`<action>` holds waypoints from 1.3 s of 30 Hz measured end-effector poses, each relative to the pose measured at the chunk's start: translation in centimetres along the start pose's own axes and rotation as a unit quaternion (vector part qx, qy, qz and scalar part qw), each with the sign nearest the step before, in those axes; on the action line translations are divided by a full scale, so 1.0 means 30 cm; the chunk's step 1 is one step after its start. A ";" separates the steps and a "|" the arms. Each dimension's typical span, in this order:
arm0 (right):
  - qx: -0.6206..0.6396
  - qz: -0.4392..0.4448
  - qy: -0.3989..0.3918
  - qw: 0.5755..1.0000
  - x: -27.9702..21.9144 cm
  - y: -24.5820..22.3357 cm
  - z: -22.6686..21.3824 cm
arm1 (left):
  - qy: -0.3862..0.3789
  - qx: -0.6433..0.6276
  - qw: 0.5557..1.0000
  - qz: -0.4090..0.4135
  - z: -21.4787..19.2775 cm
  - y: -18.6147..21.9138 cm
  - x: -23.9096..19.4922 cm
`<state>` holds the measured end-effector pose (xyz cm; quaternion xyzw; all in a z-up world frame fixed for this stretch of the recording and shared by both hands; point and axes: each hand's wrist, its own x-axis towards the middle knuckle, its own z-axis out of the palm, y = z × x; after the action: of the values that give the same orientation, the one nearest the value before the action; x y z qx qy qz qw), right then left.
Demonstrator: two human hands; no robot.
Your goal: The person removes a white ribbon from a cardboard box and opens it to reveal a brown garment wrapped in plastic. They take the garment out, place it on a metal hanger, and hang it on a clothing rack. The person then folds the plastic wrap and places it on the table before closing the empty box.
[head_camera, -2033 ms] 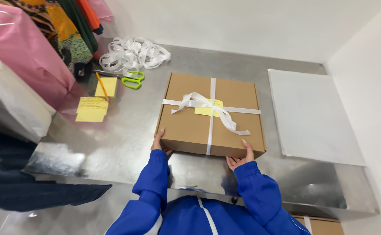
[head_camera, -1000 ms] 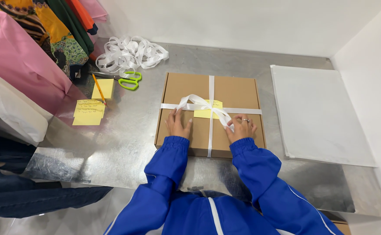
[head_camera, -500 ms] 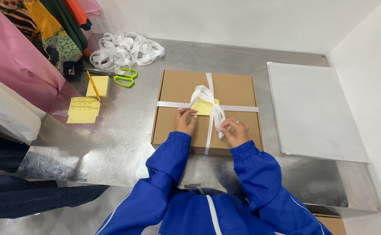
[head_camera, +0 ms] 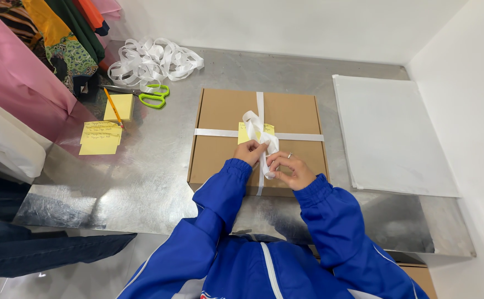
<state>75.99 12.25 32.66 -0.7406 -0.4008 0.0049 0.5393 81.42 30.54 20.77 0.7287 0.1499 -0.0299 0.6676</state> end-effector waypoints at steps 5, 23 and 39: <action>0.010 0.110 -0.007 0.994 0.028 0.049 -0.049 | -0.025 -0.001 0.999 0.029 -0.054 -0.001 -0.003; -0.298 0.294 -0.118 0.901 -0.006 0.258 0.087 | 0.127 -0.215 0.968 -0.003 -0.530 -0.199 -0.038; -0.297 0.333 -0.089 0.891 0.009 0.287 0.089 | 0.330 -0.573 0.748 0.054 -1.084 -0.246 -0.237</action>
<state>80.06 13.69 24.75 -0.9526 -0.1599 0.1308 0.2232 67.66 61.67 18.87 0.1809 0.3104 0.3404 0.8689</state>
